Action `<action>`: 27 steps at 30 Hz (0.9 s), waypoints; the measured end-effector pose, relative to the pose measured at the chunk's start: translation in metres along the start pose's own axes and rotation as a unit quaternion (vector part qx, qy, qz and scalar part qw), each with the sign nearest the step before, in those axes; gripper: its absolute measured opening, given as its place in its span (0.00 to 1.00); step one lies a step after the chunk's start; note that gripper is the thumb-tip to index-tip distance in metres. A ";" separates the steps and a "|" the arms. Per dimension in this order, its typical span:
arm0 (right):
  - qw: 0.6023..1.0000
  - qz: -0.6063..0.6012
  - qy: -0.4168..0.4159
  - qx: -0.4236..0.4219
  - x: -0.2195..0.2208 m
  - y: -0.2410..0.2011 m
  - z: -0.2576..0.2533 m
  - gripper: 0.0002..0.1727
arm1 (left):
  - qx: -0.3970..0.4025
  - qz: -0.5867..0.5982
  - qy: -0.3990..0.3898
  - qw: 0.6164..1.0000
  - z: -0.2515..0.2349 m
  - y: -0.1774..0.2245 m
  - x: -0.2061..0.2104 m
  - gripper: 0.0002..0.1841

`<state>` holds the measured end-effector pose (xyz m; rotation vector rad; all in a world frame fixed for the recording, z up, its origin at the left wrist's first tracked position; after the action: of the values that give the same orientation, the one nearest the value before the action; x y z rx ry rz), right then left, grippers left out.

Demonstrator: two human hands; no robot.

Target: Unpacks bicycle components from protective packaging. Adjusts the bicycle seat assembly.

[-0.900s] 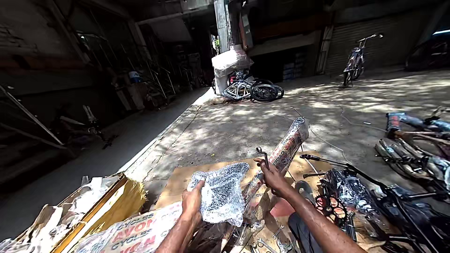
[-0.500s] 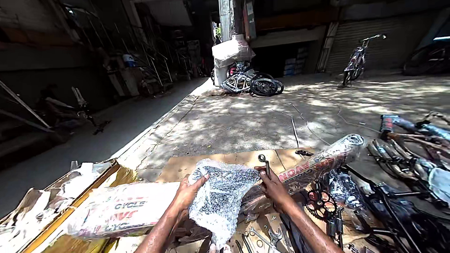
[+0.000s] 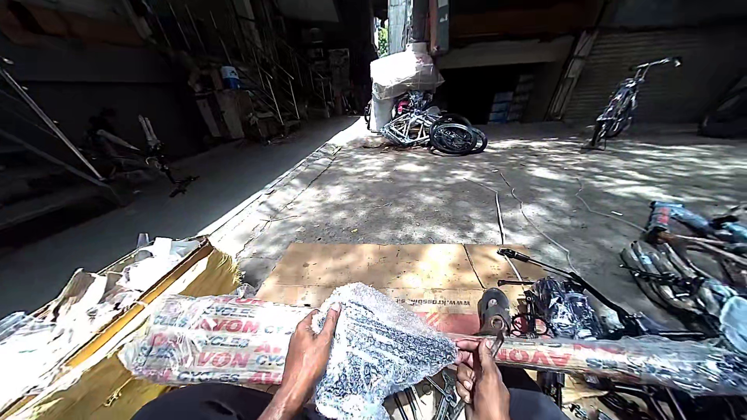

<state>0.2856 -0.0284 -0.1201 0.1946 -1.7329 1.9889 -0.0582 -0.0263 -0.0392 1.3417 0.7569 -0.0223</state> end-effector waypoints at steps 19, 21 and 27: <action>0.976 0.193 -0.102 0.004 0.022 -0.008 -0.020 0.16 | 0.046 -0.049 0.067 0.995 0.015 -0.001 -0.009 0.36; 0.939 0.284 -0.191 0.044 0.031 -0.025 -0.031 0.16 | 0.048 -0.051 0.059 0.996 0.014 0.000 -0.009 0.38; 0.828 0.465 -0.295 0.104 0.066 -0.068 -0.085 0.22 | 0.036 -0.027 -0.070 0.997 0.012 0.021 -0.001 0.38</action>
<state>0.2762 0.0761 -0.0472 0.0144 -2.2473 3.0824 -0.0440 -0.0321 -0.0198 1.3724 0.6787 -0.1863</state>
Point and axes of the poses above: each hand's wrist, its own z-axis away from the middle knuckle, its own x-axis out of the palm, y = z × x, the point moved 8 cm from there along -z, towards the middle knuckle, and after that the axes turned 2 degrees about z, right-handed, at the moved point
